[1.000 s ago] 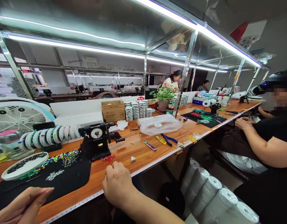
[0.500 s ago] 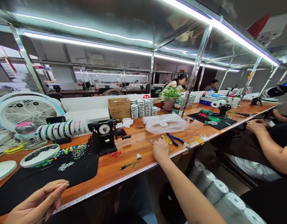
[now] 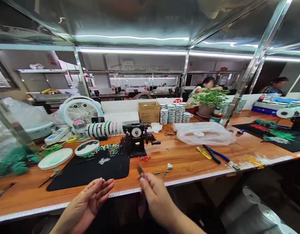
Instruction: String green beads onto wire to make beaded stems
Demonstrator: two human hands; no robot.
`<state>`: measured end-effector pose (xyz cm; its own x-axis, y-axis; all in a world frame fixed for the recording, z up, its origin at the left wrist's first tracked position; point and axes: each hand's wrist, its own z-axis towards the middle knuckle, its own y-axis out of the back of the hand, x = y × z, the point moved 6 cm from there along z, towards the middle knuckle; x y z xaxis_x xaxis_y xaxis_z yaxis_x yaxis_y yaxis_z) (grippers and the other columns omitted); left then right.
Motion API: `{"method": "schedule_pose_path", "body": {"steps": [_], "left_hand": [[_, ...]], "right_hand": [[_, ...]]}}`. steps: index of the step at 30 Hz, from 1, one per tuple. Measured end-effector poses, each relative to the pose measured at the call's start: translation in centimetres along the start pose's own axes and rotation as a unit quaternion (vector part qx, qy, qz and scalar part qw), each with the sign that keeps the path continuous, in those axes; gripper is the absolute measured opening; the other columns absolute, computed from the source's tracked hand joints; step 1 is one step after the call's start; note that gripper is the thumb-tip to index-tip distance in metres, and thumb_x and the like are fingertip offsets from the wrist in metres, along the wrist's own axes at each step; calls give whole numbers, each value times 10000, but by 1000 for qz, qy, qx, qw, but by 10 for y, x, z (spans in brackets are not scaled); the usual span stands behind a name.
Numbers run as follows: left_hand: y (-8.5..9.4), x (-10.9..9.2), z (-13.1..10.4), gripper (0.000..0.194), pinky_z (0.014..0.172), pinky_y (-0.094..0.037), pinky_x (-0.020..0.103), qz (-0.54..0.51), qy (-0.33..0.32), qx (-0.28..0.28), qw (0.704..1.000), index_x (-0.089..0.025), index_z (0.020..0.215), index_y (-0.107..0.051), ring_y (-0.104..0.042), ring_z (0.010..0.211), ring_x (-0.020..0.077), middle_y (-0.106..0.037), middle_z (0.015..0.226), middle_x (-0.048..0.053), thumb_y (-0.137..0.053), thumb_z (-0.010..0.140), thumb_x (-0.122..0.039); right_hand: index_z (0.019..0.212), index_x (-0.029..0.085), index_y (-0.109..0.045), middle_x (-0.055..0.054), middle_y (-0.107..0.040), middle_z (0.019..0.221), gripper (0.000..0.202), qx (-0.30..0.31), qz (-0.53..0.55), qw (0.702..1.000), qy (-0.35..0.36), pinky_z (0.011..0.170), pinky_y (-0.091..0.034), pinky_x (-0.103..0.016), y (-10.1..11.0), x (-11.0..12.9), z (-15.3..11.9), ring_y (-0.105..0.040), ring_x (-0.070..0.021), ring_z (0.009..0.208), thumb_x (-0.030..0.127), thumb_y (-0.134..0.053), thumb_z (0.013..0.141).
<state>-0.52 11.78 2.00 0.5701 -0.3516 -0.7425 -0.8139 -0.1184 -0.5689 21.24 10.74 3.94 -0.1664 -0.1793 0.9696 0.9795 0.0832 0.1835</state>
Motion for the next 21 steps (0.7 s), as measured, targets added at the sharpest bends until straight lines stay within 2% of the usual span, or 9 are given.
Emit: {"method": "schedule_pose_path", "body": {"steps": [1,3,6,11,16,21], "left_hand": [[-2,2,-1,21,753,-548,280,-17,5,19,1000,-134,775,-675,-643,998,255,-697,1023,157,-677,759,-147],[-6,5,-3,58,884,-508,326,-45,21,61,997,-111,758,-678,-588,1095,275,-658,1111,189,-645,787,-148],[-12,7,-7,133,975,-448,330,-71,38,121,989,-100,771,-686,-505,1195,273,-593,1218,204,-597,830,-180],[-16,9,-10,147,1023,-401,348,-94,56,180,978,-118,735,-684,-455,1234,281,-580,1242,187,-596,831,-188],[-18,14,-11,175,1028,-392,355,-107,74,193,972,-112,723,-686,-453,1235,277,-576,1245,193,-566,843,-155],[-17,19,-11,178,1047,-372,368,-112,87,191,971,-97,746,-694,-446,1238,286,-568,1249,202,-554,846,-143]], "right_hand": [[801,150,-551,21,-461,607,434,54,76,995,-42,472,-323,-203,-20,0,-7,-395,-80,489,541,-388,891],[873,127,-584,52,-412,542,565,137,188,965,-121,376,-212,-189,-52,-3,-17,-276,-44,383,664,-416,816],[855,110,-604,70,-389,494,683,187,250,930,-192,328,-130,-188,-76,-13,-22,-215,-20,326,760,-443,720],[662,131,-564,73,-371,437,686,194,255,928,-191,304,-137,-184,-91,-25,-19,-228,-17,301,797,-405,698],[621,163,-498,87,-339,421,647,165,263,930,-197,305,-139,-191,-98,-24,-20,-212,-25,299,807,-445,660],[594,183,-441,92,-294,418,636,142,265,942,-150,353,-140,-203,-104,-27,-15,-197,-36,339,817,-449,644]]}}
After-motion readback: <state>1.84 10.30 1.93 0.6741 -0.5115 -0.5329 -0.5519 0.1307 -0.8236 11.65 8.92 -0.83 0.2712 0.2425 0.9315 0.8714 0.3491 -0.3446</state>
